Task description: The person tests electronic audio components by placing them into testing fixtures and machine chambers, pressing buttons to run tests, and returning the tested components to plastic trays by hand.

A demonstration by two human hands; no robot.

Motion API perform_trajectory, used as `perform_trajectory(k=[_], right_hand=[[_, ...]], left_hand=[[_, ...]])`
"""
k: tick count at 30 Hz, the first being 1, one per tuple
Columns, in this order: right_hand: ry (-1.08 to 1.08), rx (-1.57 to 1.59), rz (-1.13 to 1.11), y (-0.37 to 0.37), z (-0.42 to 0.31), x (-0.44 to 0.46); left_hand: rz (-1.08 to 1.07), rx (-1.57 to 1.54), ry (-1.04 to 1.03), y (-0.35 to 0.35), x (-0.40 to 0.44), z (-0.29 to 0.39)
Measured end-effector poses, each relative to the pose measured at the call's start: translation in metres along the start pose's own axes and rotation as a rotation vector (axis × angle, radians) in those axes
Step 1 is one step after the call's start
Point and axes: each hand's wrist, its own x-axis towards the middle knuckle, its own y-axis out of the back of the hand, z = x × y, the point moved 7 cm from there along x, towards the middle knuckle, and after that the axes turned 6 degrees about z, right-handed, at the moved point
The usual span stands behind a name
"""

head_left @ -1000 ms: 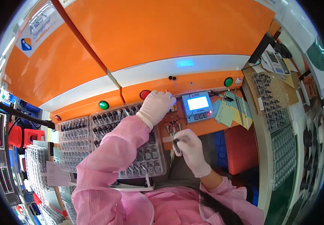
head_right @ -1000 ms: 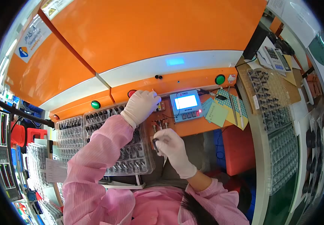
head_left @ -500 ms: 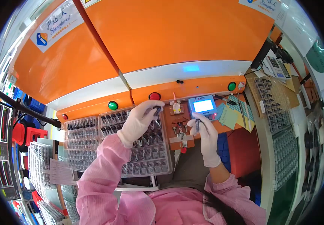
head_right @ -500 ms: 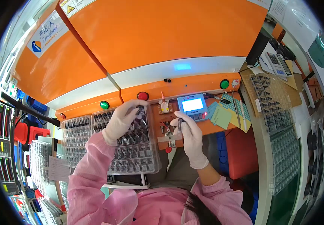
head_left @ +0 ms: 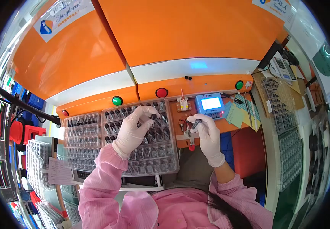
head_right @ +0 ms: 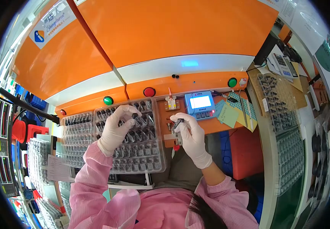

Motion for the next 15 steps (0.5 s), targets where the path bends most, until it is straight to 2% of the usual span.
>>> perform_trajectory(k=[4, 7, 15], right_hand=[[0.003, -0.045, -0.002, -0.003, -0.001, -0.001], [0.009, -0.076, -0.037, -0.008, -0.004, -0.001], [0.105, -0.135, -0.093, -0.019, -0.012, 0.008]], left_hand=[[0.010, -0.003, -0.046, 0.002, -0.002, 0.009], [-0.008, 0.148, -0.079, 0.007, -0.002, 0.000], [0.128, 0.000, -0.006, 0.044, 0.015, -0.027]])
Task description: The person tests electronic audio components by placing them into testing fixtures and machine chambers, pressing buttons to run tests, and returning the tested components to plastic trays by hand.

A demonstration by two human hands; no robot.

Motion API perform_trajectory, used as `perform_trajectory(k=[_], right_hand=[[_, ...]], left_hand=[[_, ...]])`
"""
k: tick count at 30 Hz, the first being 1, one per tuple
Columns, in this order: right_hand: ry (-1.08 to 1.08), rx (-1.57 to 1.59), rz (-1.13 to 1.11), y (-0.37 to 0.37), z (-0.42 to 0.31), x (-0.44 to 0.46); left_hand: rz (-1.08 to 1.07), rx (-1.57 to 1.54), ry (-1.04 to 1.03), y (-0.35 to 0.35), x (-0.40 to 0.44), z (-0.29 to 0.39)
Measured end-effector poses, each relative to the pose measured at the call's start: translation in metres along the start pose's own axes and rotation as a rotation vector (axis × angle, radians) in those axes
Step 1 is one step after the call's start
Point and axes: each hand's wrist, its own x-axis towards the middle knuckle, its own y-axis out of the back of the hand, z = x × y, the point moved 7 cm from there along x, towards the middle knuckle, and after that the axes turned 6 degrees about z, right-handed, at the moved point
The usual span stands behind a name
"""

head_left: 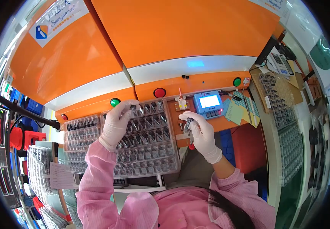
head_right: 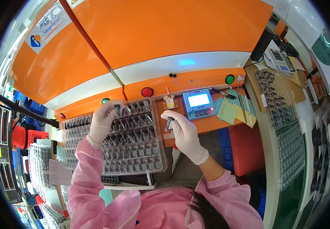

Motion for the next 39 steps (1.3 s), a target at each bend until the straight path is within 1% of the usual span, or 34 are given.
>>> perform_trajectory(k=[1, 4, 6, 9, 10, 12, 13, 16, 17, 19, 21, 23, 24, 25, 27, 29, 30, 32, 33, 35, 36, 39], right_hand=[[0.026, 0.000, -0.002, -0.001, -0.002, 0.001], [0.003, -0.034, 0.000, 0.003, 0.003, 0.002], [0.002, -0.040, -0.014, 0.004, 0.007, 0.002], [-0.092, -0.036, 0.170, 0.021, 0.028, -0.002], [-0.084, -0.026, 0.156, 0.022, 0.034, -0.005], [-0.111, 0.028, 0.390, 0.041, 0.047, -0.018], [-0.106, 0.038, 0.378, 0.041, 0.049, -0.020], [-0.087, 0.047, 0.480, 0.049, 0.054, -0.030], [-0.083, 0.061, 0.467, 0.049, 0.056, -0.032], [-0.114, 0.088, 0.503, 0.050, 0.064, -0.034], [-0.123, 0.134, 0.487, 0.045, 0.070, -0.034], [-0.126, 0.087, 0.515, 0.045, 0.073, -0.032], [-0.109, 0.126, 0.480, 0.041, 0.075, -0.030], [-0.123, 0.101, 0.492, 0.042, 0.080, -0.031], [-0.117, 0.110, 0.479, 0.040, 0.085, -0.029], [-0.179, 0.073, 0.489, 0.039, 0.094, -0.030], [-0.168, 0.097, 0.466, 0.040, 0.097, -0.030], [-0.189, 0.030, 0.461, 0.044, 0.101, -0.031], [-0.184, 0.045, 0.442, 0.043, 0.101, -0.031], [-0.186, 0.006, 0.463, 0.043, 0.096, -0.033], [-0.185, -0.016, 0.476, 0.042, 0.096, -0.032], [-0.181, -0.032, 0.506, 0.045, 0.102, -0.035]], left_hand=[[0.004, 0.002, 0.002, 0.003, 0.003, -0.003], [-0.042, 0.071, 0.033, 0.006, 0.010, -0.014], [-0.044, 0.061, 0.039, 0.004, 0.017, -0.026], [-0.047, 0.052, 0.047, 0.008, 0.031, -0.039], [-0.073, 0.088, 0.068, 0.009, 0.037, -0.043], [-0.126, 0.157, 0.117, 0.010, 0.046, -0.052], [-0.111, 0.163, 0.118, 0.013, 0.051, -0.055], [-0.177, -0.232, 0.101, 0.008, 0.063, -0.062], [-0.160, -0.222, 0.100, 0.008, 0.067, -0.069], [-0.212, -0.231, 0.032, 0.003, 0.075, -0.073], [-0.256, -0.133, 0.024, 0.000, 0.079, -0.069], [-0.273, -0.155, 0.059, -0.004, 0.082, -0.073], [-0.260, -0.179, 0.035, -0.004, 0.083, -0.072], [-0.249, -0.201, 0.008, -0.003, 0.083, -0.069], [-0.227, -0.202, 0.017, 0.002, 0.084, -0.065], [-0.212, -0.258, -0.042, 0.005, 0.089, -0.073], [-0.184, -0.238, -0.047, 0.006, 0.090, -0.073], [-0.173, -0.276, -0.161, 0.005, 0.089, -0.062], [-0.153, -0.263, -0.162, 0.005, 0.089, -0.061], [-0.218, -0.121, -0.137, 0.000, 0.090, -0.062], [-0.202, -0.113, -0.137, 0.003, 0.091, -0.061], [-0.243, -0.208, 0.020, -0.003, 0.098, -0.071]])
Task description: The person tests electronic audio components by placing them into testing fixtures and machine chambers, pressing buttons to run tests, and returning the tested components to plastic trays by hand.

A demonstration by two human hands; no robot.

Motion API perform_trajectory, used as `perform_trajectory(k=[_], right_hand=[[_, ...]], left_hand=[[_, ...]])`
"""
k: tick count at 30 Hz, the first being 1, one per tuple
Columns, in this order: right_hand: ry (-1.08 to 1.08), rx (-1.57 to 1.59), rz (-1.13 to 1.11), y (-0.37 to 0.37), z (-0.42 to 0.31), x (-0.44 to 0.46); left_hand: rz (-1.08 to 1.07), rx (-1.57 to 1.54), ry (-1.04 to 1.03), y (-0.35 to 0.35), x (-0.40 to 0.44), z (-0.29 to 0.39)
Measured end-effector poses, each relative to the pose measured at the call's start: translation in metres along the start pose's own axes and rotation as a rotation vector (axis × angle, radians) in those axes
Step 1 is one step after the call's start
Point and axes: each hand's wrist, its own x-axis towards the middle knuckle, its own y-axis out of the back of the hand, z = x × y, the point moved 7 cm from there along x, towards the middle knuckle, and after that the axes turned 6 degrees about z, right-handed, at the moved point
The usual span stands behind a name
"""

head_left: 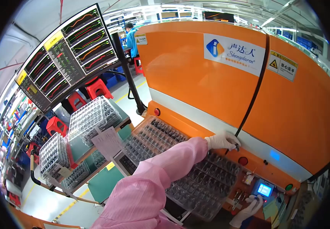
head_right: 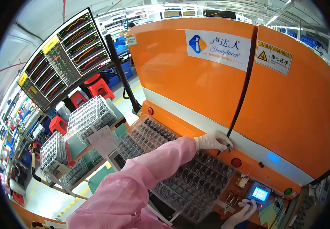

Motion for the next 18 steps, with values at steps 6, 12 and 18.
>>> perform_trajectory(k=[6, 12, 18], right_hand=[[-0.027, -0.092, 0.128, 0.003, -0.013, -0.005], [0.101, 0.060, 0.102, -0.001, -0.041, -0.005], [0.058, 0.076, 0.114, 0.006, -0.022, -0.002]], left_hand=[[-0.001, -0.109, 0.024, 0.000, 0.001, -0.005], [0.035, -0.194, -0.023, -0.001, 0.004, -0.006], [0.021, -0.196, -0.058, -0.003, 0.005, -0.007]])
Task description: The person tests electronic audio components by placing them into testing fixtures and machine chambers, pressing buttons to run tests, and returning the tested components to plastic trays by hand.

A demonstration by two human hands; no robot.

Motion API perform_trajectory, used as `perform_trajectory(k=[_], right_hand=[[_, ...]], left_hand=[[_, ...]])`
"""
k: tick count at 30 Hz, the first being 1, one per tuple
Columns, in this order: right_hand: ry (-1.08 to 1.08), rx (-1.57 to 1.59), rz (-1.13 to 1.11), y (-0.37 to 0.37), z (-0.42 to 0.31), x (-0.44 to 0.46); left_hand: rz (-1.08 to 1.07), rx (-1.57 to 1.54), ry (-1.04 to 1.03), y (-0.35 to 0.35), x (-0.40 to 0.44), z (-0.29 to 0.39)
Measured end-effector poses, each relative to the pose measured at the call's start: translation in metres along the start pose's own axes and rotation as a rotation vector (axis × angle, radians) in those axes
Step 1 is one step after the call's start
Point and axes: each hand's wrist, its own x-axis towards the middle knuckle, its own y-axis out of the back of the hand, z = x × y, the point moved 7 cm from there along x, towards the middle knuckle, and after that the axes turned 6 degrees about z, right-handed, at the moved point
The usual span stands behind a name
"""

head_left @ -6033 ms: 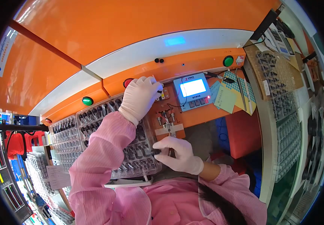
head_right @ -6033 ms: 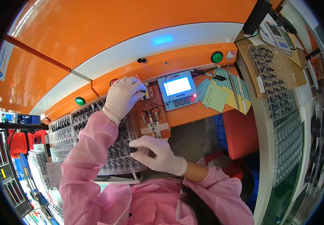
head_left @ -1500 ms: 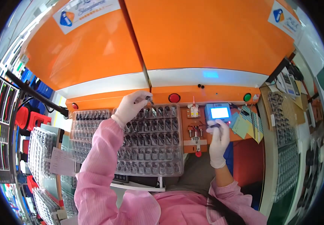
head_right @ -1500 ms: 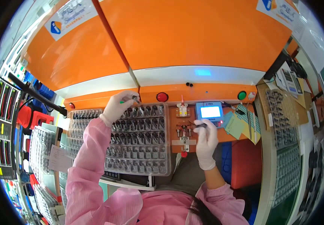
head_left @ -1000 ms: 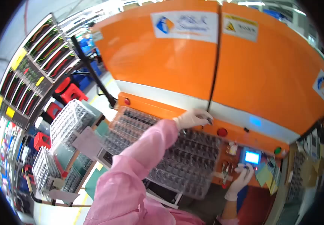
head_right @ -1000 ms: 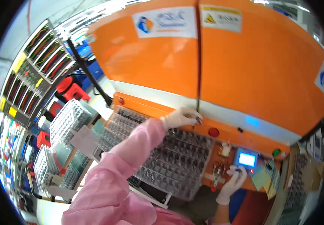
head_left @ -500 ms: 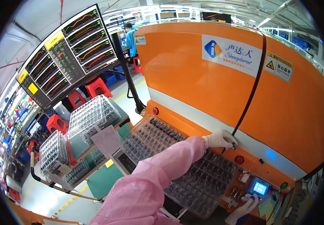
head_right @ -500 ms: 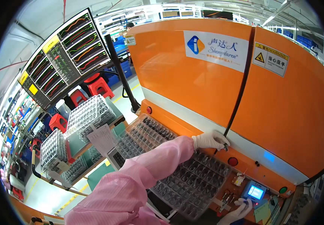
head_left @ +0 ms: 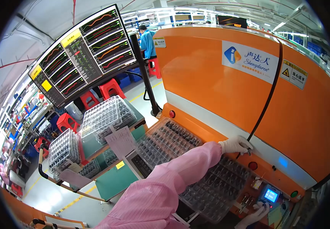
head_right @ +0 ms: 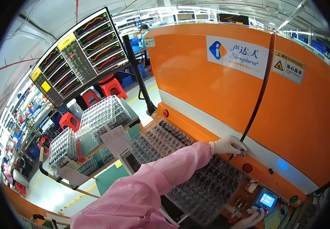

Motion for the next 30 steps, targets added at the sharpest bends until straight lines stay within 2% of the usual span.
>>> perform_trajectory(k=[3, 8, 11, 30], right_hand=[[-0.075, -0.148, -0.008, 0.015, 0.039, 0.007], [-0.061, -0.230, 0.017, 0.011, 0.023, 0.004], [-0.014, 0.026, -0.019, -0.002, -0.005, -0.003], [-0.077, 0.022, -0.068, -0.002, -0.001, -0.004]], left_hand=[[-0.023, 0.012, -0.033, 0.000, 0.003, -0.002], [-0.007, 0.039, -0.045, -0.002, -0.002, 0.005], [0.010, 0.035, -0.047, -0.001, -0.002, 0.008], [-0.038, -0.006, 0.001, -0.002, 0.000, 0.003]])
